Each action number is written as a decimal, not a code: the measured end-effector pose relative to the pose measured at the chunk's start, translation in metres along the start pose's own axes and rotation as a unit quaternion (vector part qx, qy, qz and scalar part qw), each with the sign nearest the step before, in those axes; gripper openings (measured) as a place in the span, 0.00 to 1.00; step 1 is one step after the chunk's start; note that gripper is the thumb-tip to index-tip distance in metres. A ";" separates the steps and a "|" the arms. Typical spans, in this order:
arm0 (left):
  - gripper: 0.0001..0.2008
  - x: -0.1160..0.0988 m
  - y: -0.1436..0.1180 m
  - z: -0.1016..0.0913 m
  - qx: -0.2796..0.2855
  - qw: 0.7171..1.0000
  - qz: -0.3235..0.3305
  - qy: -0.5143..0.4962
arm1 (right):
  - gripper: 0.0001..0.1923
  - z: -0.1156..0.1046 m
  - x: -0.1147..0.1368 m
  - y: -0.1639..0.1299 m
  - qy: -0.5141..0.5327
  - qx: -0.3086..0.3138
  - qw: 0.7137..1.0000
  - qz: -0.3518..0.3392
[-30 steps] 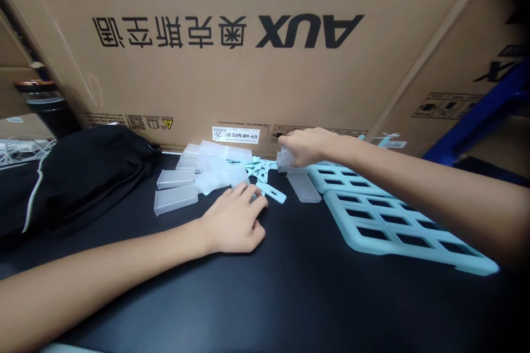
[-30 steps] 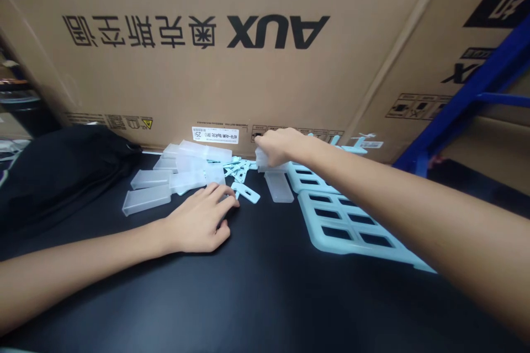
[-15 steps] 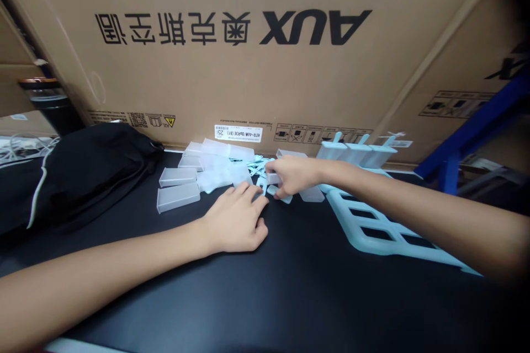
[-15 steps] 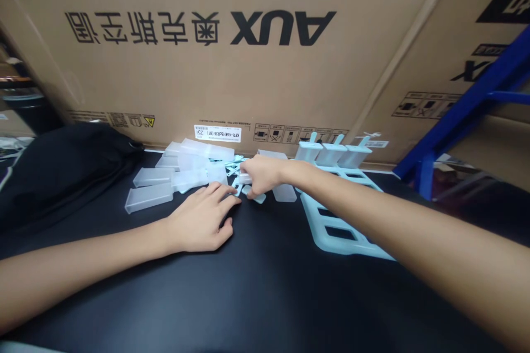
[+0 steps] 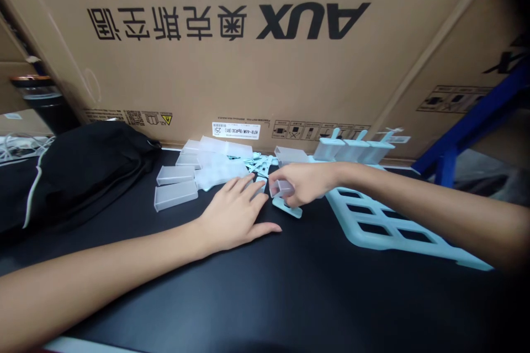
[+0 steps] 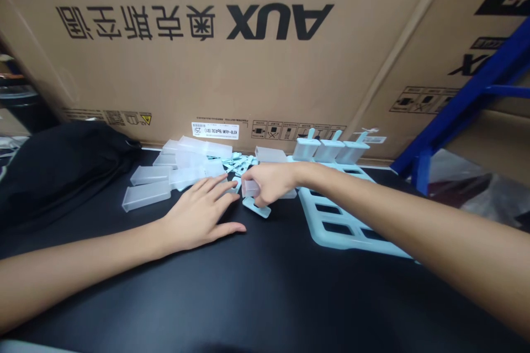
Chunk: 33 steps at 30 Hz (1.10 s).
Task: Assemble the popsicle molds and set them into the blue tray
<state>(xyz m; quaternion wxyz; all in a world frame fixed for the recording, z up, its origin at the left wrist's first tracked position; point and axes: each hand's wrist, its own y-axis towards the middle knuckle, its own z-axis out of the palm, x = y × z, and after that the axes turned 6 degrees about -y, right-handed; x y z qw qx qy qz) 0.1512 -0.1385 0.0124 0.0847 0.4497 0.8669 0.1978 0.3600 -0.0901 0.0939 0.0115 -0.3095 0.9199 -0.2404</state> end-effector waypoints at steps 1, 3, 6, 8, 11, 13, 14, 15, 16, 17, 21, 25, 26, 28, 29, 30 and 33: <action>0.32 0.000 0.000 0.000 -0.005 1.000 0.008 0.003 | 0.21 -0.001 0.002 -0.002 0.006 0.004 1.000 -0.003; 0.29 0.001 0.001 0.001 -0.012 0.999 0.032 0.002 | 0.20 -0.006 0.005 -0.007 0.014 0.021 1.000 0.004; 0.21 0.001 0.003 0.000 -0.012 0.996 0.083 -0.016 | 0.20 -0.018 0.012 -0.017 0.000 0.054 0.998 0.027; 0.16 0.001 0.005 -0.002 -0.004 0.993 0.117 -0.032 | 0.20 -0.025 0.016 -0.024 -0.023 0.069 0.997 0.036; 0.12 0.001 0.006 -0.004 0.010 0.988 0.145 -0.059 | 0.22 -0.031 0.021 -0.031 -0.043 0.073 0.994 0.069; 0.11 0.001 0.006 -0.005 0.012 0.985 0.152 -0.078 | 0.23 -0.032 0.025 -0.034 -0.047 0.078 0.992 0.091; 0.10 0.001 0.006 -0.006 0.010 0.984 0.152 -0.089 | 0.21 -0.032 0.027 -0.034 -0.049 0.084 0.991 0.093; 0.10 0.001 0.006 -0.006 0.008 0.984 0.149 -0.099 | 0.20 -0.032 0.029 -0.035 -0.051 0.093 0.990 0.089; 0.09 0.001 0.006 -0.006 0.008 0.983 0.143 -0.111 | 0.18 -0.032 0.031 -0.034 -0.053 0.101 0.990 0.081; 0.09 0.001 0.005 -0.006 0.008 0.984 0.132 -0.123 | 0.17 -0.031 0.033 -0.034 -0.057 0.108 0.990 0.073; 0.09 0.002 0.004 -0.005 0.013 0.983 0.090 -0.161 | 0.20 -0.028 0.044 -0.029 -0.081 0.106 0.990 0.035; 0.11 0.004 0.004 -0.005 0.005 0.980 0.087 -0.181 | 0.22 -0.024 0.051 -0.022 -0.092 0.071 0.993 -0.005; 0.11 0.005 0.004 -0.005 0.002 0.979 0.088 -0.183 | 0.22 -0.023 0.052 -0.021 -0.095 0.066 0.993 -0.016; 0.12 0.005 0.005 -0.005 -0.003 0.978 0.093 -0.188 | 0.22 -0.019 0.054 -0.019 -0.105 0.060 0.992 -0.033; 0.12 0.005 0.005 -0.005 -0.005 0.977 0.095 -0.189 | 0.21 -0.017 0.054 -0.018 -0.111 0.059 0.991 -0.039; 0.12 0.005 0.005 -0.005 -0.006 0.977 0.097 -0.190 | 0.21 -0.015 0.055 -0.018 -0.115 0.057 0.991 -0.043; 0.12 0.005 0.006 -0.005 -0.002 0.976 0.103 -0.190 | 0.20 -0.012 0.057 -0.019 -0.123 0.056 0.990 -0.050</action>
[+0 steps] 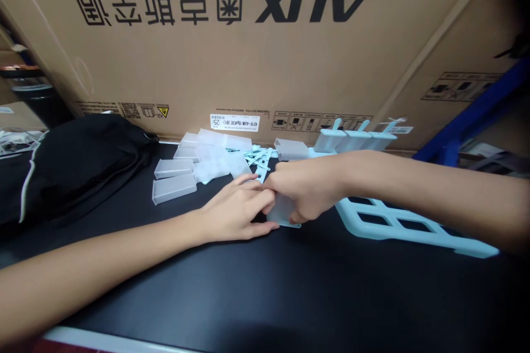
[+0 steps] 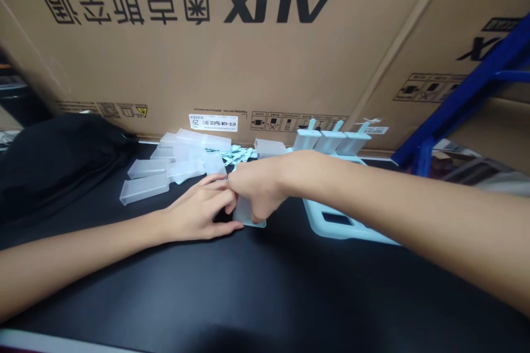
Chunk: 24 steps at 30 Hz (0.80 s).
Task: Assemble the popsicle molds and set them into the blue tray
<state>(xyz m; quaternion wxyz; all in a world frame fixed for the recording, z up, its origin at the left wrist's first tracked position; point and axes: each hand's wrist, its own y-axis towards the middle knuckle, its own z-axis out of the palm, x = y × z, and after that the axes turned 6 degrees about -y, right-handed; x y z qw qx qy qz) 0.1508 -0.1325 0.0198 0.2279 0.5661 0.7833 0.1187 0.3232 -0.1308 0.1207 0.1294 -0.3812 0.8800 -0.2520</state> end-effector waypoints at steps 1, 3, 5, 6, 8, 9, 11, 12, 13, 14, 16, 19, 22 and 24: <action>0.12 0.000 0.000 0.000 0.003 1.000 0.001 -0.001 | 0.19 0.000 0.000 0.000 -0.004 0.004 1.000 0.002; 0.12 0.000 0.001 0.000 0.007 1.000 0.000 -0.004 | 0.16 -0.001 0.001 -0.001 -0.016 0.011 1.000 0.013; 0.12 0.001 0.001 0.001 0.011 1.000 -0.004 -0.009 | 0.13 -0.001 0.001 0.001 -0.023 0.012 1.000 0.017; 0.12 0.001 0.000 0.001 0.012 1.000 -0.005 -0.011 | 0.13 -0.001 0.002 0.003 -0.022 0.015 0.999 0.017; 0.12 0.003 0.000 0.002 0.009 1.000 -0.006 -0.012 | 0.13 0.000 0.005 0.006 -0.017 0.029 0.999 0.033; 0.11 0.003 0.000 0.003 0.007 1.000 -0.006 -0.009 | 0.14 0.002 0.008 0.008 -0.018 0.037 0.998 0.046; 0.11 0.003 -0.001 0.003 0.001 1.000 -0.002 0.003 | 0.16 0.005 0.015 0.009 -0.028 0.034 0.996 0.072; 0.11 0.003 -0.001 0.003 -0.001 1.000 0.000 0.009 | 0.16 0.006 0.017 0.008 -0.037 0.024 0.996 0.077; 0.11 0.002 -0.001 0.003 -0.003 1.000 0.003 0.014 | 0.17 0.006 0.019 0.006 -0.042 0.014 0.996 0.077; 0.10 0.001 -0.001 0.002 -0.003 1.000 0.005 0.017 | 0.17 0.005 0.018 0.004 -0.036 0.008 0.997 0.071; 0.10 -0.001 0.000 0.001 0.000 1.000 0.004 0.021 | 0.18 -0.002 0.012 -0.001 0.025 0.027 0.998 0.043; 0.09 -0.003 0.000 -0.001 0.000 1.000 -0.010 0.024 | 0.25 -0.024 -0.012 -0.004 0.182 0.057 0.981 0.017; 0.09 -0.005 -0.001 -0.001 -0.011 1.000 -0.005 0.017 | 0.28 -0.045 -0.043 0.009 0.184 -0.057 0.979 0.061; 0.08 -0.006 -0.002 -0.001 -0.016 1.000 0.004 0.010 | 0.20 -0.049 -0.059 0.026 0.068 -0.138 0.985 0.081</action>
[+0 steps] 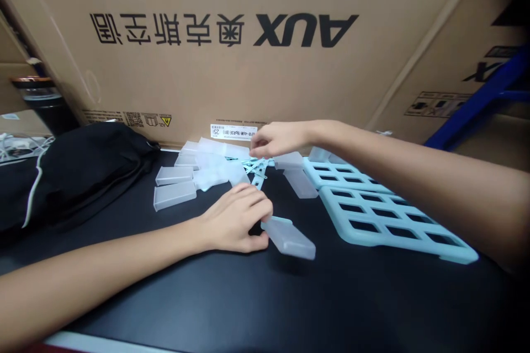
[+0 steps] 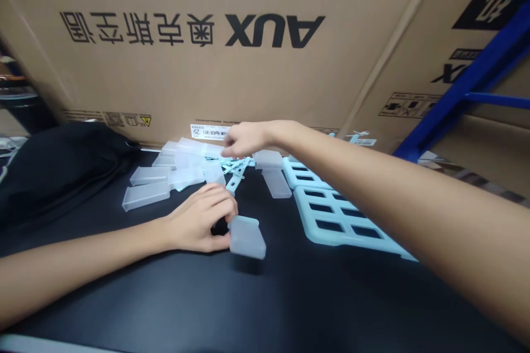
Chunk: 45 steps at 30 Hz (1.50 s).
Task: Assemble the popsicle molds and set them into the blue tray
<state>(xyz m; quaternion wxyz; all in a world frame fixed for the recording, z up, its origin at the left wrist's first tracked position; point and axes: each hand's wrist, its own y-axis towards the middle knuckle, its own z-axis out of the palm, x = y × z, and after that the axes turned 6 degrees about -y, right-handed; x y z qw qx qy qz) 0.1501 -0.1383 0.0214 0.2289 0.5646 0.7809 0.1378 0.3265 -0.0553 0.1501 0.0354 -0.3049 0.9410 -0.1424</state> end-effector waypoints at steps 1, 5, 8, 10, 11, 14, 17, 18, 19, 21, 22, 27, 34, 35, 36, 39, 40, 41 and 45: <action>0.07 0.000 0.000 0.000 -0.004 1.000 0.004 -0.004 | 0.17 0.003 -0.004 0.010 -0.061 -0.019 0.998 -0.011; 0.06 -0.002 -0.001 0.001 -0.049 0.998 0.020 -0.036 | 0.19 0.029 -0.009 0.039 -0.191 0.012 0.981 -0.042; 0.08 -0.003 -0.002 0.002 -0.104 0.991 0.041 -0.080 | 0.20 0.043 -0.009 0.048 -0.229 0.012 0.973 -0.031; 0.11 -0.002 -0.003 0.003 -0.146 0.981 0.054 -0.117 | 0.19 0.047 -0.012 0.050 -0.237 -0.004 0.971 -0.034; 0.13 -0.002 -0.004 0.004 -0.167 0.975 0.058 -0.135 | 0.18 0.048 -0.014 0.050 -0.233 -0.008 0.972 -0.037; 0.16 -0.002 -0.006 0.007 -0.218 0.958 0.067 -0.175 | 0.18 0.047 -0.020 0.049 -0.210 -0.008 0.977 -0.042; 0.17 -0.004 -0.007 0.010 -0.260 0.941 0.085 -0.201 | 0.17 0.046 -0.023 0.047 -0.208 0.003 0.977 -0.035; 0.17 -0.006 -0.007 0.011 -0.270 0.935 0.091 -0.209 | 0.16 0.046 -0.023 0.047 -0.212 0.007 0.977 -0.035; 0.18 -0.007 -0.007 0.011 -0.278 0.931 0.097 -0.215 | 0.16 0.045 -0.022 0.046 -0.216 0.011 0.976 -0.036; 0.18 -0.010 -0.005 0.012 -0.284 0.926 0.108 -0.224 | 0.15 0.043 -0.022 0.046 -0.222 0.011 0.974 -0.036; 0.18 -0.011 -0.004 0.011 -0.281 0.925 0.115 -0.226 | 0.14 0.041 -0.022 0.045 -0.222 0.009 0.974 -0.036; 0.17 -0.013 0.001 0.009 -0.230 0.930 0.129 -0.256 | 0.11 0.033 -0.024 0.041 -0.213 0.023 0.976 -0.036; 0.17 -0.012 0.001 0.007 -0.168 0.945 0.092 -0.265 | 0.08 0.024 -0.022 0.027 -0.154 -0.002 0.987 -0.045; 0.17 -0.011 0.001 0.007 -0.167 0.947 0.088 -0.261 | 0.08 0.021 -0.021 0.025 -0.144 -0.012 0.988 -0.048; 0.17 -0.011 0.001 0.007 -0.162 0.949 0.085 -0.256 | 0.08 0.019 -0.021 0.022 -0.132 -0.019 0.990 -0.049; 0.15 -0.011 0.000 0.006 -0.148 0.959 0.047 -0.236 | 0.07 0.007 -0.017 0.013 -0.099 0.000 0.994 -0.052; 0.14 -0.011 0.000 0.005 -0.146 0.962 0.015 -0.232 | 0.07 0.001 -0.015 0.009 -0.091 0.015 0.994 -0.053; 0.14 -0.012 0.000 0.004 -0.144 0.962 -0.026 -0.230 | 0.07 -0.006 -0.012 0.004 -0.087 0.029 0.994 -0.052; 0.14 -0.012 0.003 0.001 -0.132 0.950 -0.160 -0.233 | 0.09 -0.037 0.006 -0.017 -0.053 0.092 0.994 -0.017</action>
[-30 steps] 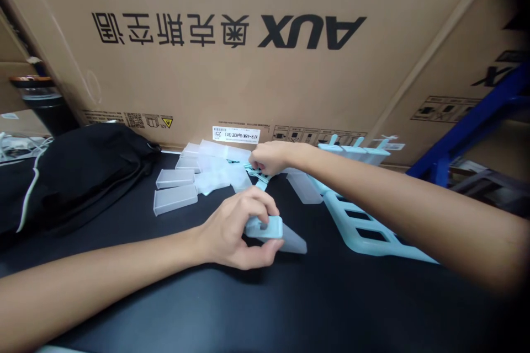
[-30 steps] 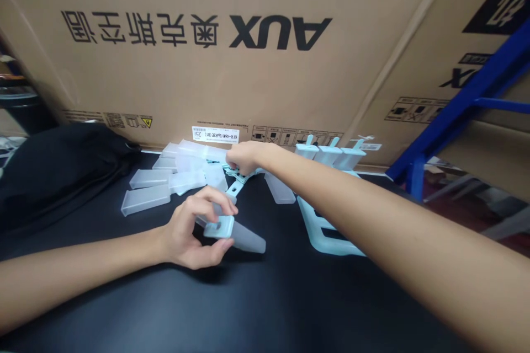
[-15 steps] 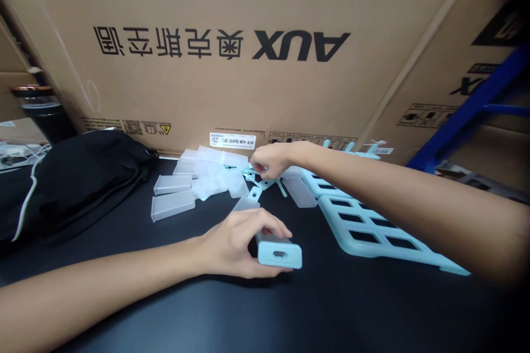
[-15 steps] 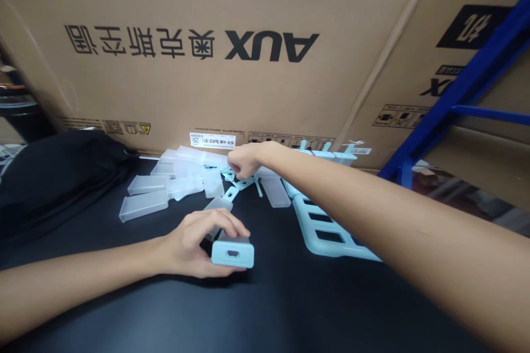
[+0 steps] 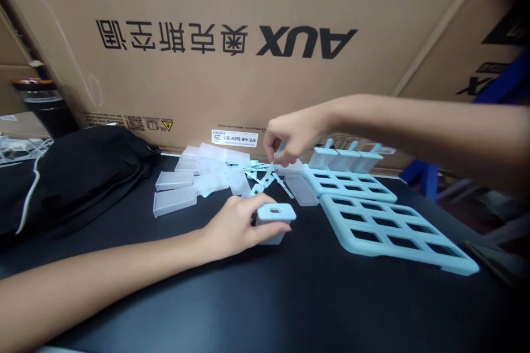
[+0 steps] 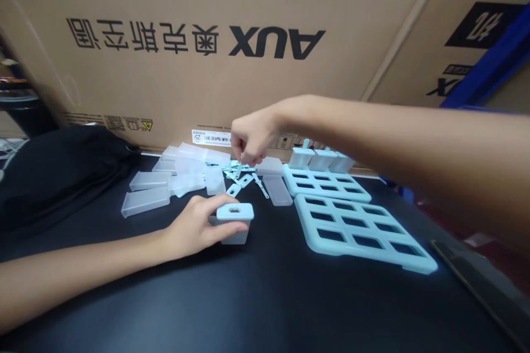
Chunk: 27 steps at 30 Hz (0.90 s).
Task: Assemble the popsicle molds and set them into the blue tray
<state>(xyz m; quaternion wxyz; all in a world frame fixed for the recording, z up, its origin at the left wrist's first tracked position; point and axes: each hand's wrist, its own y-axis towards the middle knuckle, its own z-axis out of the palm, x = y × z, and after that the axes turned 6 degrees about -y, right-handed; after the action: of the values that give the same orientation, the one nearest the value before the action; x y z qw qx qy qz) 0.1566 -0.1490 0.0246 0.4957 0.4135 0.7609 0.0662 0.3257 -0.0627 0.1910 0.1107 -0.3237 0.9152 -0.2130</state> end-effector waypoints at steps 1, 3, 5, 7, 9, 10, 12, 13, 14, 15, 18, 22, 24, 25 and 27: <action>0.15 -0.001 0.001 0.000 0.000 1.000 -0.011 0.000 | 0.10 -0.007 0.005 -0.007 0.021 0.018 1.000 0.007; 0.15 -0.001 0.003 0.000 0.001 1.000 -0.019 -0.005 | 0.14 -0.018 0.017 -0.018 0.066 0.039 0.997 0.008; 0.14 -0.002 0.004 0.001 0.002 1.000 -0.028 -0.010 | 0.17 -0.023 0.030 -0.026 0.112 0.041 0.993 0.010; 0.15 -0.002 0.005 0.002 -0.003 0.999 -0.038 -0.009 | 0.15 -0.021 0.045 -0.031 0.147 0.057 0.987 0.021; 0.15 -0.002 0.005 0.002 -0.003 0.999 -0.047 -0.008 | 0.11 -0.015 0.060 -0.033 0.143 0.104 0.984 0.036; 0.16 -0.002 0.005 0.002 0.001 0.999 -0.049 -0.010 | 0.08 -0.012 0.066 -0.033 0.124 0.130 0.983 0.042; 0.16 -0.001 0.005 0.001 0.015 0.998 -0.053 -0.020 | 0.05 -0.007 0.077 -0.032 0.075 0.162 0.982 0.054; 0.16 -0.001 0.005 0.001 0.020 0.998 -0.054 -0.025 | 0.04 -0.005 0.081 -0.032 0.054 0.165 0.983 0.061; 0.16 0.000 0.005 0.001 0.022 0.998 -0.055 -0.027 | 0.03 -0.005 0.084 -0.032 0.040 0.161 0.984 0.067; 0.16 0.000 0.005 0.001 0.020 0.998 -0.055 -0.026 | 0.02 -0.007 0.086 -0.033 0.029 0.154 0.985 0.073; 0.15 0.001 0.005 0.002 0.010 0.998 -0.051 -0.026 | 0.02 -0.014 0.088 -0.035 0.008 0.116 0.989 0.093; 0.13 0.001 0.005 0.003 0.005 0.999 -0.043 -0.031 | 0.03 -0.017 0.085 -0.037 -0.021 0.094 0.990 0.100; 0.14 0.001 0.004 0.002 0.008 0.999 -0.043 -0.025 | 0.03 -0.013 0.083 -0.037 -0.036 0.107 0.991 0.076; 0.14 0.001 0.004 0.002 0.011 0.999 -0.043 -0.021 | 0.03 -0.009 0.082 -0.035 -0.047 0.112 0.991 0.060; 0.15 0.001 0.004 0.001 0.017 0.999 -0.041 -0.013 | 0.04 -0.002 0.079 -0.032 -0.079 0.110 0.990 0.032</action>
<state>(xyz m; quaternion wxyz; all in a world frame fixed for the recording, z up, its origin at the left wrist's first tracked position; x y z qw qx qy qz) 0.1596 -0.1457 0.0253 0.5006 0.3909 0.7719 0.0279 0.2816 -0.1349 0.2021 0.2240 -0.2956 0.8846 -0.2827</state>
